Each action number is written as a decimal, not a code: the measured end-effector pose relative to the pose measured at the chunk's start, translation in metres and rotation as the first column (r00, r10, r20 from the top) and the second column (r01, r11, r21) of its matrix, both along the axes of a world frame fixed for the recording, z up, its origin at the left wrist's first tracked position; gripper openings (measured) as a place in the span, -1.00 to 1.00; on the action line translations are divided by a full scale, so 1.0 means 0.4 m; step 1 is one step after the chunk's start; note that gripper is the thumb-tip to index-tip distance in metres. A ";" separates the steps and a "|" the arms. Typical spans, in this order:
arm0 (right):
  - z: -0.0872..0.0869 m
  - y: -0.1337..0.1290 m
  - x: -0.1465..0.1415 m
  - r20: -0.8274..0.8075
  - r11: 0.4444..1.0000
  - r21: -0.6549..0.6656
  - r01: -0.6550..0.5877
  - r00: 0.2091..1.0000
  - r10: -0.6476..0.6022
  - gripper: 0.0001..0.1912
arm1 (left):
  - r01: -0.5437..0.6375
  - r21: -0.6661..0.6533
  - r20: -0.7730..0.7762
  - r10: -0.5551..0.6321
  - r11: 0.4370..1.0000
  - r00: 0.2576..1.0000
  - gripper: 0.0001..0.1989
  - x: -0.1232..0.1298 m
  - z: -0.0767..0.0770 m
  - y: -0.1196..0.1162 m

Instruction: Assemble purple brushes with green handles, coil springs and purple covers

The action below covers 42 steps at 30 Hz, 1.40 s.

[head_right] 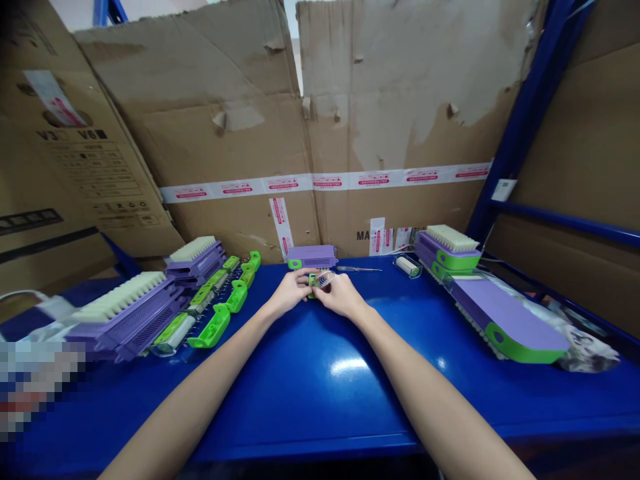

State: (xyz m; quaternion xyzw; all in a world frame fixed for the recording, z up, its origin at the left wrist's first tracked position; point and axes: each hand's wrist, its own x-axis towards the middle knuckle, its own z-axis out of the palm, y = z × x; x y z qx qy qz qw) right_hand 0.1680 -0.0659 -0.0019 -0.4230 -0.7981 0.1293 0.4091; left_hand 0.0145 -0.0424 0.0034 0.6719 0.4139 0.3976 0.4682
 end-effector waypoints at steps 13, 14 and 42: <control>-0.003 0.008 0.016 -0.200 0.976 -0.206 -0.066 0.980 0.024 -0.81 | 0.046 -0.024 -0.021 -0.046 0.999 0.999 -0.60 -0.011 0.003 0.001; -0.002 0.008 0.016 -0.219 0.972 -0.221 -0.086 0.975 0.036 -0.82 | 0.041 -0.022 -0.018 -0.042 0.999 0.999 -0.60 -0.011 0.002 0.001; -0.002 0.018 0.012 -0.541 0.799 -0.477 -0.365 0.839 0.060 -0.74 | 0.028 0.002 -0.091 -0.028 1.000 0.995 -0.53 -0.001 -0.002 0.002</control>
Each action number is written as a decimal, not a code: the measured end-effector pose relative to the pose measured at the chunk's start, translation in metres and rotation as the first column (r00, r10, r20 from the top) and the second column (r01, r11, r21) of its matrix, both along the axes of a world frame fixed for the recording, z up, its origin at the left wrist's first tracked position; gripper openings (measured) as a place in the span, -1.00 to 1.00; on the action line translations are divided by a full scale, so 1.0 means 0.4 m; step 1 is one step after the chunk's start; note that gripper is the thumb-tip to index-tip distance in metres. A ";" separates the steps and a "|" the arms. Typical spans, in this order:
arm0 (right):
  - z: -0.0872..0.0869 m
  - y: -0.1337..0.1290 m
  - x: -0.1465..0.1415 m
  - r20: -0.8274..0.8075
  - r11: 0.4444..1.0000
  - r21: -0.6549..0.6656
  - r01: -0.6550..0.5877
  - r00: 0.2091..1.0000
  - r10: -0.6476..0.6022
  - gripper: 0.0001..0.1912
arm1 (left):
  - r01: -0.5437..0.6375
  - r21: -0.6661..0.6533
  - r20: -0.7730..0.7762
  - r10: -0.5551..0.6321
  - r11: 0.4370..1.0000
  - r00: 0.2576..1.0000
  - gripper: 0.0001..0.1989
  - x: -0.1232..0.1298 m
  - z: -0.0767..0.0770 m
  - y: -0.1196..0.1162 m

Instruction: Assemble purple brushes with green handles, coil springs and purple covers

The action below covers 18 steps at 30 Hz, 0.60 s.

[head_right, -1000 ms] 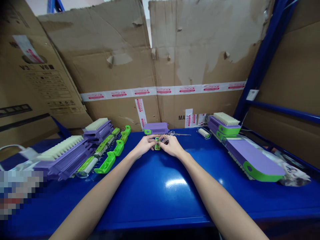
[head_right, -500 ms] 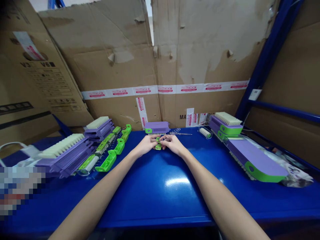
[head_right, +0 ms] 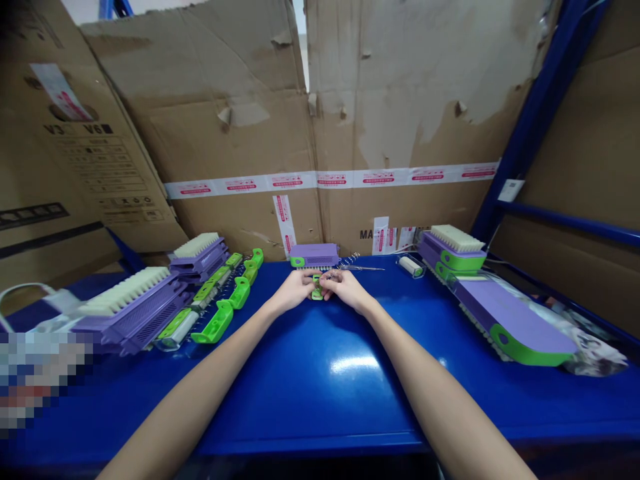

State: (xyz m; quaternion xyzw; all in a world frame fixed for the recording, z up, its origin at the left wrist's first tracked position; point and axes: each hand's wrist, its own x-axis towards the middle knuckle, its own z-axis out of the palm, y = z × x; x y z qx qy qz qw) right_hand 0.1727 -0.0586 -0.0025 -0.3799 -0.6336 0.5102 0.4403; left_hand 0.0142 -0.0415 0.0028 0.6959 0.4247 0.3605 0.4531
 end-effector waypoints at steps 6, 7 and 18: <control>-0.004 0.007 0.003 0.084 0.997 0.073 0.014 0.996 -0.020 -0.64 | 0.033 0.018 -0.020 -0.033 0.999 0.999 -0.57 0.001 0.003 -0.003; -0.005 0.008 0.004 0.111 0.996 0.092 0.015 0.993 -0.025 -0.63 | 0.033 0.012 -0.014 -0.033 0.999 0.999 -0.57 0.001 0.002 -0.002; -0.034 0.015 0.005 0.239 0.920 0.387 0.070 0.955 -0.173 -0.79 | 0.133 -0.056 0.044 -0.131 0.989 0.990 -0.58 -0.008 -0.007 0.016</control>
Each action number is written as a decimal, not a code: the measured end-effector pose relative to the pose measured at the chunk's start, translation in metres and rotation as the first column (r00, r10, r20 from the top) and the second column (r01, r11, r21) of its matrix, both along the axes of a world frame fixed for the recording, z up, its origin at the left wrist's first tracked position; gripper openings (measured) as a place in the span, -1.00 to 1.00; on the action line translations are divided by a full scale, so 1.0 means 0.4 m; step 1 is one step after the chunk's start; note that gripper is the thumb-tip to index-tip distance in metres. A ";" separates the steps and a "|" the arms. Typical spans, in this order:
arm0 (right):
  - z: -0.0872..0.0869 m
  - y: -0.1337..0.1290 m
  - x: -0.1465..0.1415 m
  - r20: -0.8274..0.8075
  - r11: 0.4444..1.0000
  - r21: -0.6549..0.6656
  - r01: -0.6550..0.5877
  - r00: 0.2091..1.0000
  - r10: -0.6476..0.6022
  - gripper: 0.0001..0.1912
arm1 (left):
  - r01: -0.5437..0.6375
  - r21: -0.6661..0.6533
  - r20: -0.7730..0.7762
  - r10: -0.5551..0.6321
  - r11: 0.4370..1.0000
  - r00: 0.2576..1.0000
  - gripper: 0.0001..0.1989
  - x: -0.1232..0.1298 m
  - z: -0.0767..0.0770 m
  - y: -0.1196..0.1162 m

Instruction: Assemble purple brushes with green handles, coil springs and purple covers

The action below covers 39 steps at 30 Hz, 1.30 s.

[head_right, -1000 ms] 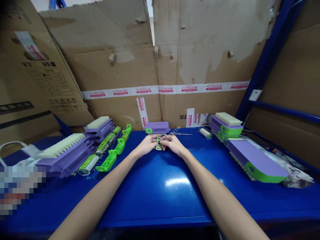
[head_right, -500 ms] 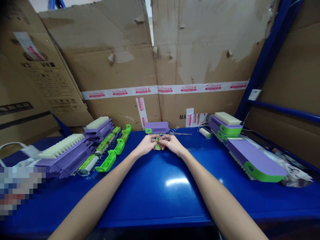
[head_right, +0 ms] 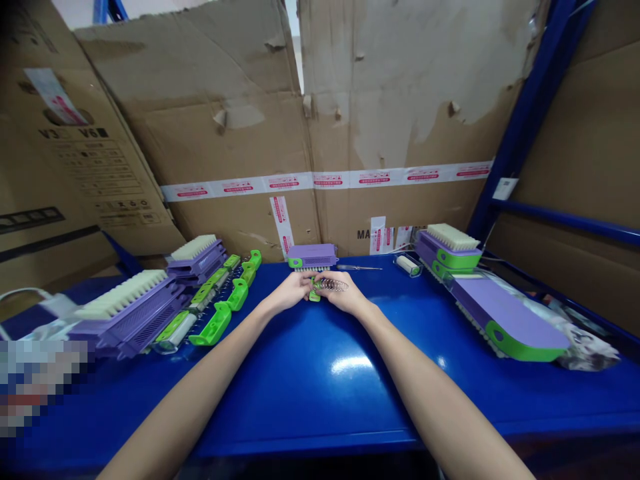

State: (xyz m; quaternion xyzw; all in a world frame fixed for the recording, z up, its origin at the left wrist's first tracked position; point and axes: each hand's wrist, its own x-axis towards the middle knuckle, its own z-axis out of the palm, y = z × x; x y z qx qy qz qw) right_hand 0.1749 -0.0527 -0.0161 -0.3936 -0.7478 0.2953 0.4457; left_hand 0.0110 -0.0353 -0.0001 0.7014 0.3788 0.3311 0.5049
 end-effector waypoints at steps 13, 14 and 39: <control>0.004 -0.008 -0.006 0.015 0.998 0.058 0.019 1.000 -0.020 -0.84 | 0.148 -0.026 0.101 -0.145 0.989 0.984 -0.47 0.000 0.019 -0.017; 0.005 -0.010 -0.010 0.008 0.998 0.053 0.031 0.999 -0.032 -0.85 | 0.147 -0.024 0.106 -0.143 0.989 0.984 -0.47 0.001 0.019 -0.017; 0.012 0.005 -0.010 -0.027 0.997 -0.057 0.046 0.998 -0.048 -0.83 | 0.040 -0.020 -0.019 -0.040 0.999 0.999 -0.40 -0.016 0.025 -0.011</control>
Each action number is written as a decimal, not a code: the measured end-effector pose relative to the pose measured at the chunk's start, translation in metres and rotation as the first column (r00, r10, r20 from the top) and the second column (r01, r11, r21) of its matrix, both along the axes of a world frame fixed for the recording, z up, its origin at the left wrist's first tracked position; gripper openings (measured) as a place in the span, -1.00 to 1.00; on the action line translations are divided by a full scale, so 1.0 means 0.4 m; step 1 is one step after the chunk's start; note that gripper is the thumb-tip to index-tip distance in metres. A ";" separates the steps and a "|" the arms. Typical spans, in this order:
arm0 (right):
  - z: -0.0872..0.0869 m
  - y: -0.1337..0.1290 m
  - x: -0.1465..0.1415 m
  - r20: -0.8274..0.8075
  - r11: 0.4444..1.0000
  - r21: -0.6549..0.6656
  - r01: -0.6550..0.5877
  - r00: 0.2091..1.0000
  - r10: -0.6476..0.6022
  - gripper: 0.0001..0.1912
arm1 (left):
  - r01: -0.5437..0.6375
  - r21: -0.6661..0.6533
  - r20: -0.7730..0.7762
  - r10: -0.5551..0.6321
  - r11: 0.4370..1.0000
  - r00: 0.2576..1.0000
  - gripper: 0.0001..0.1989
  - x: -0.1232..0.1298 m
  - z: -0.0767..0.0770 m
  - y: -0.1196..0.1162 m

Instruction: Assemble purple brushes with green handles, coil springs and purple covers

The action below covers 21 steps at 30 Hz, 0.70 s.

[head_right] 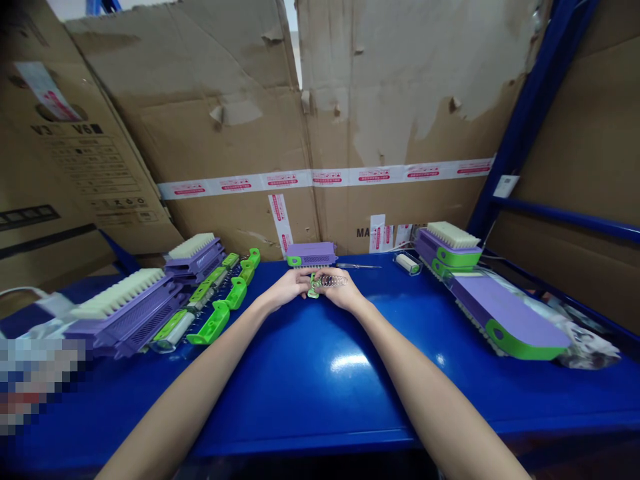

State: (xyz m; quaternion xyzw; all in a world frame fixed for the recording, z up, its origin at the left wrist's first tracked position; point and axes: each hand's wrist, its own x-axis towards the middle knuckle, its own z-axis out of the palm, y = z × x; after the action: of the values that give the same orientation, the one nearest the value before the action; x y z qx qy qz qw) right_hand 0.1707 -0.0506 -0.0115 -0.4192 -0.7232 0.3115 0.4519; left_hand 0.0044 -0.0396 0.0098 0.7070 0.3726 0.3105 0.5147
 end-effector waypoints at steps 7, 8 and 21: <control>-0.001 0.004 -0.005 -0.109 0.996 -0.088 -0.006 0.994 -0.004 -0.77 | 0.046 0.003 0.001 -0.046 0.999 0.999 -0.47 0.003 -0.001 0.003; -0.001 0.004 -0.005 -0.096 0.997 -0.079 0.007 0.995 -0.014 -0.78 | 0.047 -0.005 0.006 -0.047 0.999 0.999 -0.46 0.003 -0.002 0.003; 0.014 -0.005 -0.011 0.108 0.983 0.057 0.172 0.978 -0.178 -0.94 | 0.086 -0.080 0.035 -0.084 0.993 0.996 -0.51 0.013 0.007 -0.011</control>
State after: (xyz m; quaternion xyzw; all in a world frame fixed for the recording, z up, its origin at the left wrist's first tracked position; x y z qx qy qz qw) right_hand 0.1662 -0.0525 -0.0058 -0.4873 -0.7150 0.2291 0.4458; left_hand 0.0097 -0.0441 0.0126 0.6957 0.3463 0.2841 0.5616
